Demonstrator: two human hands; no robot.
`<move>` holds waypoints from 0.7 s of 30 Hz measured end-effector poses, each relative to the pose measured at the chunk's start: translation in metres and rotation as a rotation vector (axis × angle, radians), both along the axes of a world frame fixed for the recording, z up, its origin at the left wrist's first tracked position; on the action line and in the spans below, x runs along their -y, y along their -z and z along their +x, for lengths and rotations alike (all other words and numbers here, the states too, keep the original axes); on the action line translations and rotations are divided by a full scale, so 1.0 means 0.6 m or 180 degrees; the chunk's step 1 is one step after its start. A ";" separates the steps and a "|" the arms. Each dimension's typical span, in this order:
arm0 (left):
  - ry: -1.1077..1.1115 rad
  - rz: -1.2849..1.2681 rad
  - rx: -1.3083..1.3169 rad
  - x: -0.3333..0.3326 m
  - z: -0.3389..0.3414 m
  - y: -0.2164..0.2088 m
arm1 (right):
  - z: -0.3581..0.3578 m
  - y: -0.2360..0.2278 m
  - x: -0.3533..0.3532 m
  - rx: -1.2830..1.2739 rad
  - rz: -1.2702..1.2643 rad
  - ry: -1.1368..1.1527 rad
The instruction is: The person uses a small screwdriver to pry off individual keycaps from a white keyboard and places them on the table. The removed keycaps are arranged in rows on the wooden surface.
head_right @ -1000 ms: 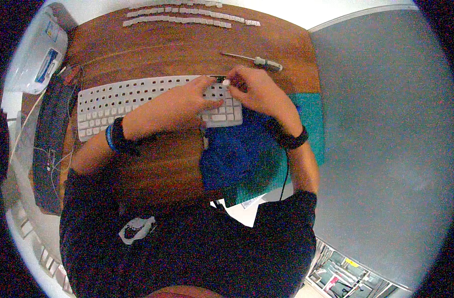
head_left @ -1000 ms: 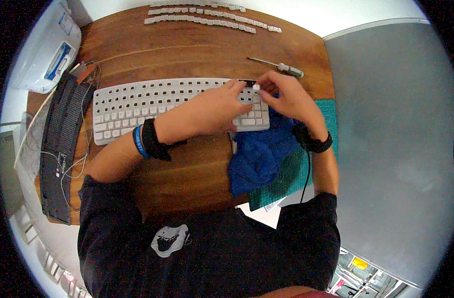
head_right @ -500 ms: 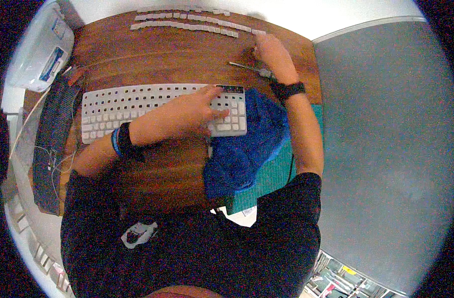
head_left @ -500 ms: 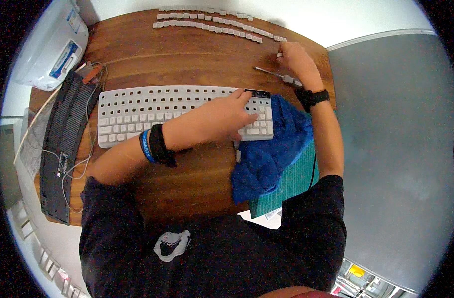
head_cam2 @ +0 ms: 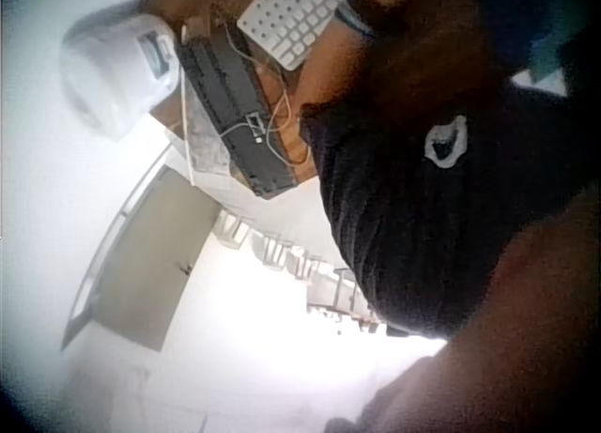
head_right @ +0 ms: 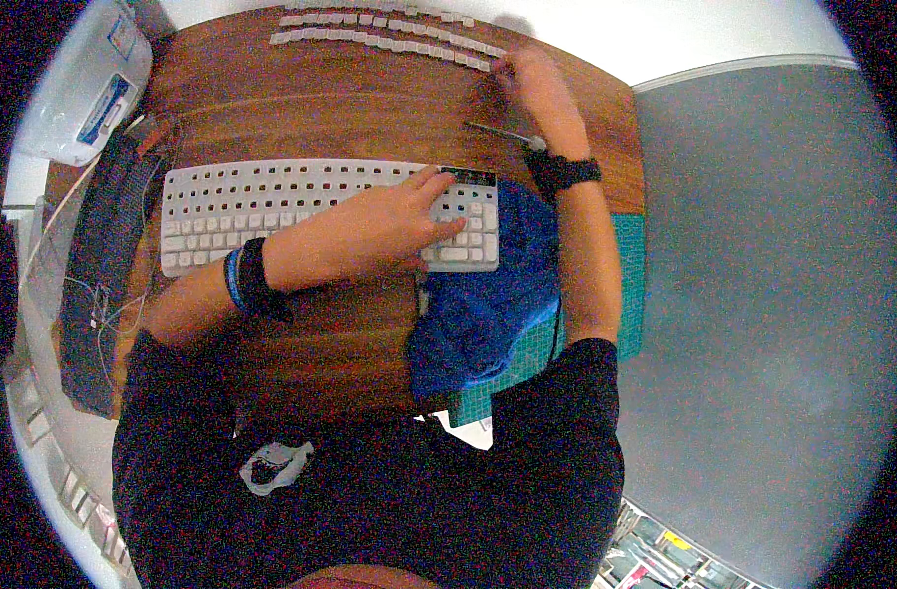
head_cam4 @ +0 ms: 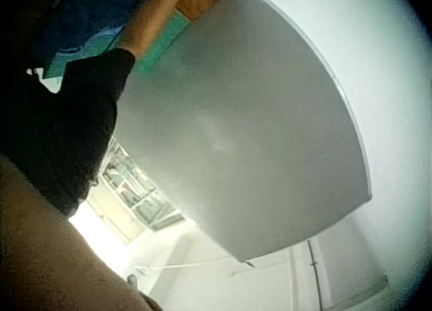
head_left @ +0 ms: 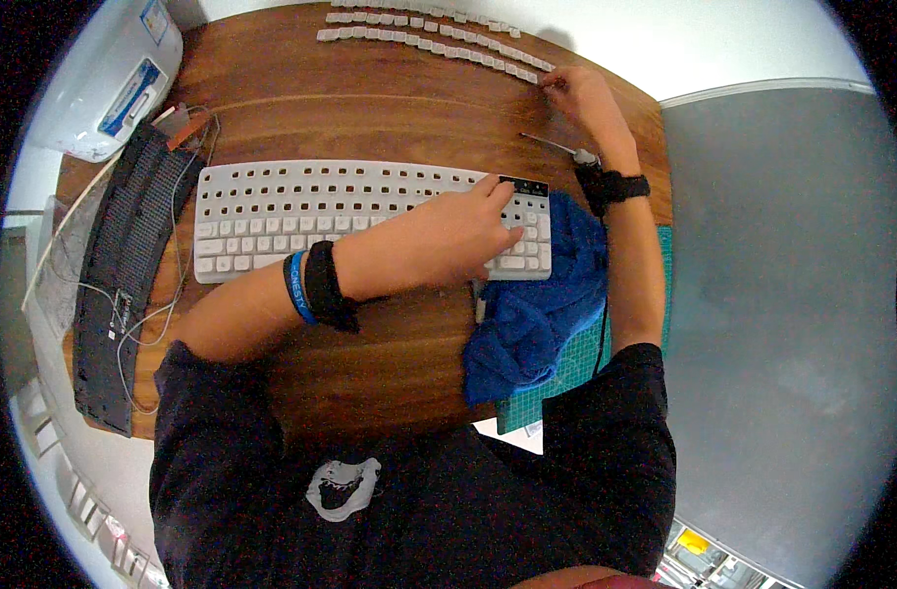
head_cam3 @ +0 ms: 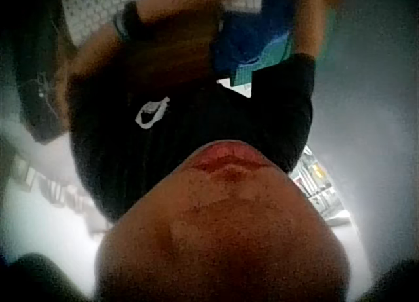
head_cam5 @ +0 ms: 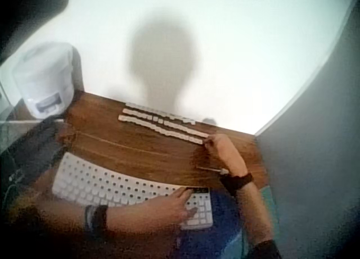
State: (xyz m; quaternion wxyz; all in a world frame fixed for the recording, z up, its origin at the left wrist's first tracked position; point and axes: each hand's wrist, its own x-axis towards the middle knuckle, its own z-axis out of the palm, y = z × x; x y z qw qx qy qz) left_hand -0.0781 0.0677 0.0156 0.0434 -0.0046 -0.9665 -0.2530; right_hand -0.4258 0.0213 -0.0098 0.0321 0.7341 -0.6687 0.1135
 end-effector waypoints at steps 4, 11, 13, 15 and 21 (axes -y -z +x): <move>-0.0011 0.0004 -0.0094 -0.001 0.001 0.005 | 0.014 -0.005 0.000 -0.0123 0.0128 0.0218; -0.0015 -0.0082 -0.0033 -0.003 -0.003 0.007 | 0.029 -0.021 -0.013 0.0099 0.0248 0.0454; -0.0011 -0.0077 -0.0028 -0.002 -0.004 0.005 | 0.034 -0.021 -0.016 0.0125 0.0222 0.0614; -0.0027 -0.0077 -0.0024 -0.003 -0.004 0.005 | 0.035 -0.016 -0.019 0.0059 0.0091 0.0712; -0.0019 -0.0228 -0.0150 -0.002 -0.007 0.013 | 0.034 0.002 -0.019 0.0298 0.0085 0.0958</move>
